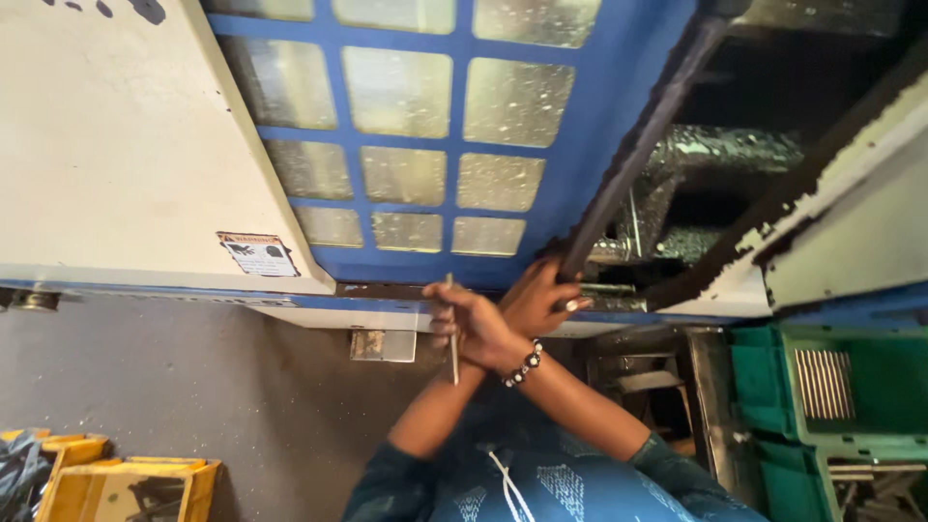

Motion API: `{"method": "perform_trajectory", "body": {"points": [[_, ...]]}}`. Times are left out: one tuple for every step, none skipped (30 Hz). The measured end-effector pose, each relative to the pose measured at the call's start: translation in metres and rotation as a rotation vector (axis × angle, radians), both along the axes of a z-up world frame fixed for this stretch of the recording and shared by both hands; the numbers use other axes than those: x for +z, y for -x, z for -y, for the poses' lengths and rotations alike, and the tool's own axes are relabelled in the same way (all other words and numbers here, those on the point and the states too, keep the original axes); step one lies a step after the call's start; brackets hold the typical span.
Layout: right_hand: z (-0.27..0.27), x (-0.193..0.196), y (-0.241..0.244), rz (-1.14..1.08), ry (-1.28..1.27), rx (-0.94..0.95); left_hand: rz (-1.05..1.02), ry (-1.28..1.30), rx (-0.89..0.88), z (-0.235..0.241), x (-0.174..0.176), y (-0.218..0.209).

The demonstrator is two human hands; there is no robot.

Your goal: The person repeatedly opens a blue industrial machine door, inserts a metal rod into the machine's chuck, closes the door, and presses a green button on the control panel. This cycle is repeated multiple times with rods taken from a green bin.

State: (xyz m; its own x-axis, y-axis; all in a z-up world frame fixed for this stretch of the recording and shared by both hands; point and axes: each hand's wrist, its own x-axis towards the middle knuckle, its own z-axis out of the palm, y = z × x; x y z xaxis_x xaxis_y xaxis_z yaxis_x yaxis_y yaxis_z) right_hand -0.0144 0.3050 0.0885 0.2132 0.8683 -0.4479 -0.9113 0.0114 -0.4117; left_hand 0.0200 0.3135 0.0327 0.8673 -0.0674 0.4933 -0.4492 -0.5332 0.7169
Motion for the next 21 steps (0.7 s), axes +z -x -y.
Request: {"method": "perform_trajectory", "body": {"points": [[-0.002, 0.007, -0.001, -0.022, -0.043, 0.089, -0.032, -0.026, 0.03, -0.011, 0.0, 0.007], [-0.001, 0.014, -0.003, 0.031, -0.042, 0.155, -0.063, -0.054, 0.057, -0.023, 0.001, 0.014], [0.004, 0.021, -0.008, 0.084, -0.043, 0.221, -0.064, -0.023, 0.068, -0.035, 0.003, 0.021], [0.008, 0.028, -0.014, 0.137, -0.044, 0.284, -0.064, 0.007, 0.075, -0.048, 0.005, 0.028], [0.015, 0.034, -0.023, 0.153, -0.113, 0.312, -0.065, 0.037, 0.083, -0.061, 0.009, 0.036], [0.025, 0.041, -0.034, 0.171, -0.184, 0.337, -0.064, 0.065, 0.09, -0.074, 0.014, 0.042], [0.035, 0.047, -0.046, 0.188, -0.255, 0.362, -0.062, 0.093, 0.096, -0.085, 0.02, 0.048], [0.044, 0.052, -0.058, 0.201, -0.344, 0.369, -0.061, 0.123, 0.104, -0.094, 0.027, 0.053], [0.051, 0.057, -0.072, 0.214, -0.432, 0.375, -0.061, 0.051, 0.137, -0.101, 0.034, 0.059], [0.057, 0.059, -0.087, 0.235, -0.521, 0.355, -0.063, -0.018, 0.172, -0.105, 0.041, 0.067], [0.062, 0.06, -0.102, 0.257, -0.609, 0.333, -0.066, -0.089, 0.206, -0.11, 0.046, 0.073], [0.065, 0.06, -0.117, 0.289, -0.592, 0.278, -0.077, -0.056, 0.229, -0.115, 0.051, 0.077], [0.068, 0.058, -0.133, 0.321, -0.575, 0.223, -0.087, -0.024, 0.252, -0.119, 0.055, 0.08], [0.068, 0.053, -0.15, 0.352, -0.559, 0.171, -0.098, 0.007, 0.277, -0.122, 0.058, 0.082], [0.06, 0.042, -0.165, 0.374, -0.403, 0.067, -0.096, 0.01, 0.303, -0.124, 0.059, 0.081], [0.048, 0.027, -0.18, 0.394, -0.245, -0.036, -0.097, 0.012, 0.327, -0.124, 0.059, 0.082], [0.031, 0.007, -0.193, 0.472, -0.122, -0.091, -0.098, 0.014, 0.351, -0.123, 0.059, 0.083], [0.007, -0.016, -0.207, 0.553, -0.003, -0.148, -0.076, 0.017, 0.39, -0.123, 0.058, 0.082], [-0.021, -0.041, -0.221, 0.474, 0.025, -0.188, -0.054, 0.019, 0.429, -0.121, 0.057, 0.081], [-0.047, -0.066, -0.231, 0.396, 0.053, -0.229, -0.031, 0.02, 0.465, -0.119, 0.056, 0.081], [-0.07, -0.091, -0.237, 0.342, 0.072, -0.256, -0.035, 0.017, 0.479, -0.117, 0.054, 0.081]]}}
